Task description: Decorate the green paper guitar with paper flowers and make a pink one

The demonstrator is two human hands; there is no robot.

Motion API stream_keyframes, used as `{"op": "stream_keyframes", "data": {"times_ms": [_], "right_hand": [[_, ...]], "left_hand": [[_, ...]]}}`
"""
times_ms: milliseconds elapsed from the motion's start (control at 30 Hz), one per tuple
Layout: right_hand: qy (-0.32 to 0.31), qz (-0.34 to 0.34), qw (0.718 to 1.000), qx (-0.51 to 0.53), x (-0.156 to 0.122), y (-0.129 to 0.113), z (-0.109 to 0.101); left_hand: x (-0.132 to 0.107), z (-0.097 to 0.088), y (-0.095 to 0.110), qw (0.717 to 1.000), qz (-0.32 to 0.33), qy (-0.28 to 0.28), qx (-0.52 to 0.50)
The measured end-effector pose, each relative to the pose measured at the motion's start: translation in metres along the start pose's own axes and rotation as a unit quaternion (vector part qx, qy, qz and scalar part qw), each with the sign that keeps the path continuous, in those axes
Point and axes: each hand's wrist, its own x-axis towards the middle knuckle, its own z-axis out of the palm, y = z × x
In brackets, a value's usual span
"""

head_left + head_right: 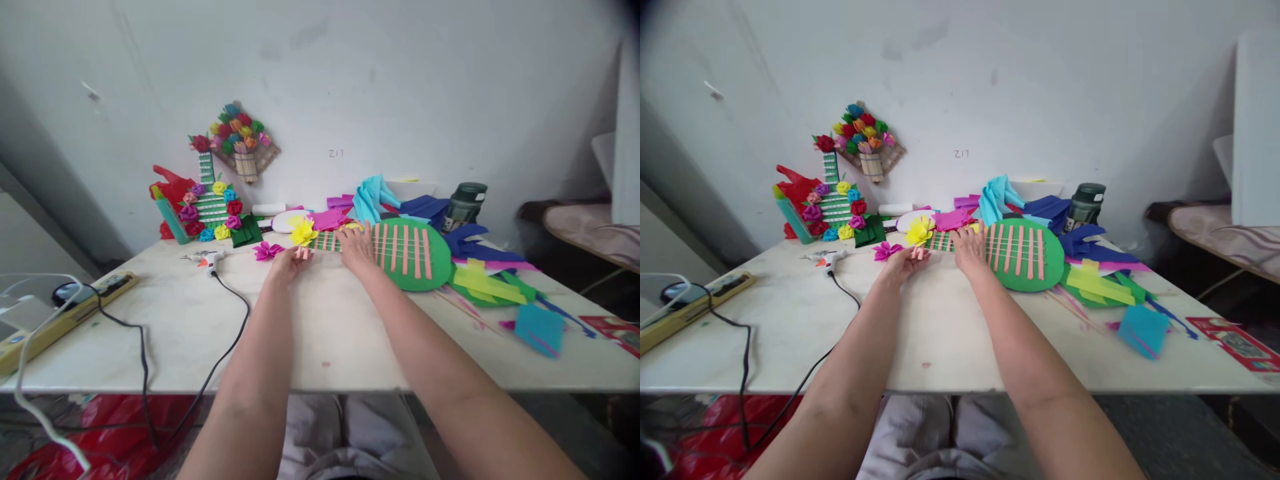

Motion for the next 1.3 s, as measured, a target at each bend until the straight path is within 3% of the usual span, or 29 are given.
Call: {"op": "stream_keyframes", "data": {"times_ms": [67,167,400,600,733,933,1067,1300], "right_hand": [[-0.026,0.013,1.0,-0.002,0.003,-0.001,0.003],[-0.048,0.031,0.998,-0.001,0.008,-0.003,0.007],[-0.047,0.031,0.998,-0.005,0.013,-0.016,0.005],[-0.038,-0.006,0.999,0.008,0.009,-0.032,0.005],[-0.009,-0.024,1.0,0.014,0.006,-0.038,0.001],[0.057,-0.085,0.993,0.065,0.001,-0.044,-0.02],[0.131,0.016,0.988,0.081,0.003,-0.024,-0.026],[0.191,0.23,0.95,0.089,0.001,0.039,-0.013]], "left_hand": [[-0.002,-0.002,-0.002,0.999,-0.006,-0.042,0.024],[-0.006,-0.004,-0.001,0.996,-0.007,-0.079,-0.029],[-0.007,0.007,-0.015,0.991,-0.007,-0.135,-0.003],[-0.002,0.023,-0.03,0.998,-0.025,-0.051,-0.009],[-0.002,0.024,-0.026,1.0,-0.011,0.001,-0.026],[0.001,0.014,-0.013,0.996,0.06,0.037,-0.061],[0.001,0.008,-0.006,0.989,0.088,0.089,-0.085],[0.005,-0.001,-0.001,0.982,0.118,0.111,-0.097]]}}
